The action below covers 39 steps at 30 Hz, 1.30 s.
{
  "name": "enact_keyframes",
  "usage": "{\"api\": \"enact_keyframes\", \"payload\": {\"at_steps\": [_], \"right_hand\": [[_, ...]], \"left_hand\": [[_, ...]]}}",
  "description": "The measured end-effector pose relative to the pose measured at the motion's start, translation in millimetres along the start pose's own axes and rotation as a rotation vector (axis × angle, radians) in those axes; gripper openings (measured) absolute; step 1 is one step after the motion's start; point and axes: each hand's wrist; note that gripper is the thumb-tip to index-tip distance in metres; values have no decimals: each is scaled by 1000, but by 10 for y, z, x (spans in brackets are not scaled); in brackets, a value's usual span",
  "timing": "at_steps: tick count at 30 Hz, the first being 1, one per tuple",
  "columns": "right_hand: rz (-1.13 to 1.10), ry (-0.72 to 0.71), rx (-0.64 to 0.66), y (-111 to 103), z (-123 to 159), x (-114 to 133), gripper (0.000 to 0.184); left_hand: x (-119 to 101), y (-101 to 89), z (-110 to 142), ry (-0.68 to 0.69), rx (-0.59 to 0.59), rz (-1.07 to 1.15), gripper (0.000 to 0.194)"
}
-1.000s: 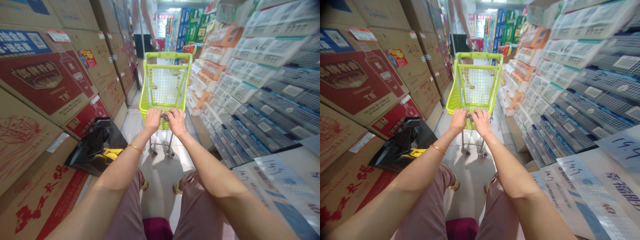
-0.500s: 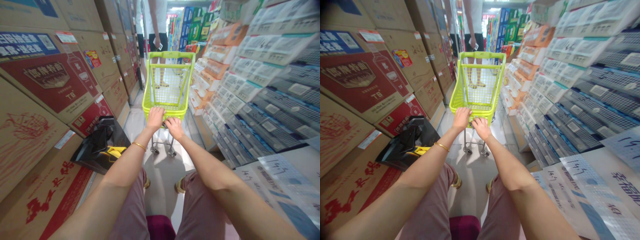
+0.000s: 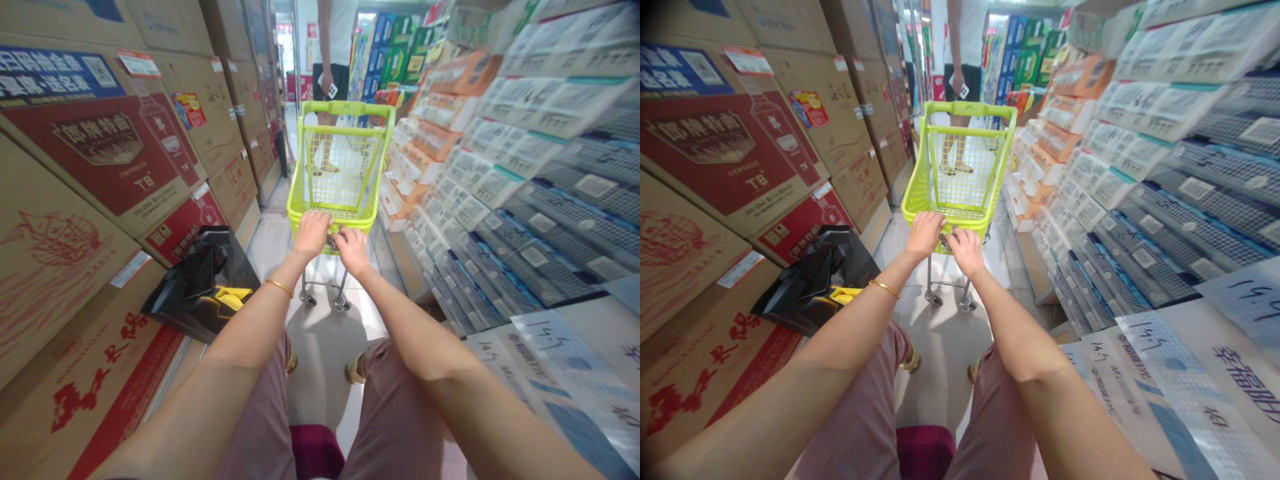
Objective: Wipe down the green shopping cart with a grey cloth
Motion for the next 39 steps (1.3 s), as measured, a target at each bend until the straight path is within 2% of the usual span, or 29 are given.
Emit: {"api": "enact_keyframes", "payload": {"at_steps": [4, 8, 12, 16, 20, 26, 30, 35, 39], "right_hand": [[34, -95, 98, 141, 149, -11, 22], [28, -101, 68, 130, 111, 0, 21], [-6, -67, 3, -35, -59, 21, 24], [-58, 47, -100, -264, -214, 34, 29], [-102, 122, -144, -374, -267, 44, 33], [-105, 150, -176, -231, -217, 17, 33], [-54, 110, -80, -66, -114, -27, 31], [-5, -21, 60, 131, 85, -74, 27], [2, -65, 89, 149, 114, -77, 26]], "left_hand": [[12, -31, -7, 3, 17, -28, 29], [13, -58, -17, -2, 21, -53, 31], [-26, -91, -32, -48, 23, -81, 34], [-83, -117, -47, -100, 14, -88, 36], [-127, -99, -63, -81, -9, -31, 30], [-127, -51, -77, -43, 41, 49, 26], [-91, -51, -73, -34, 49, 34, 27], [-48, -48, -71, -29, 47, 24, 29], [-17, -31, -72, -30, 42, 8, 28]]}}
Point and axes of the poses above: each hand's wrist, its own z-axis away from the middle knuckle, its own y-axis out of the palm, x = y × z, and after that the axes turned 8 degrees about y, right-handed
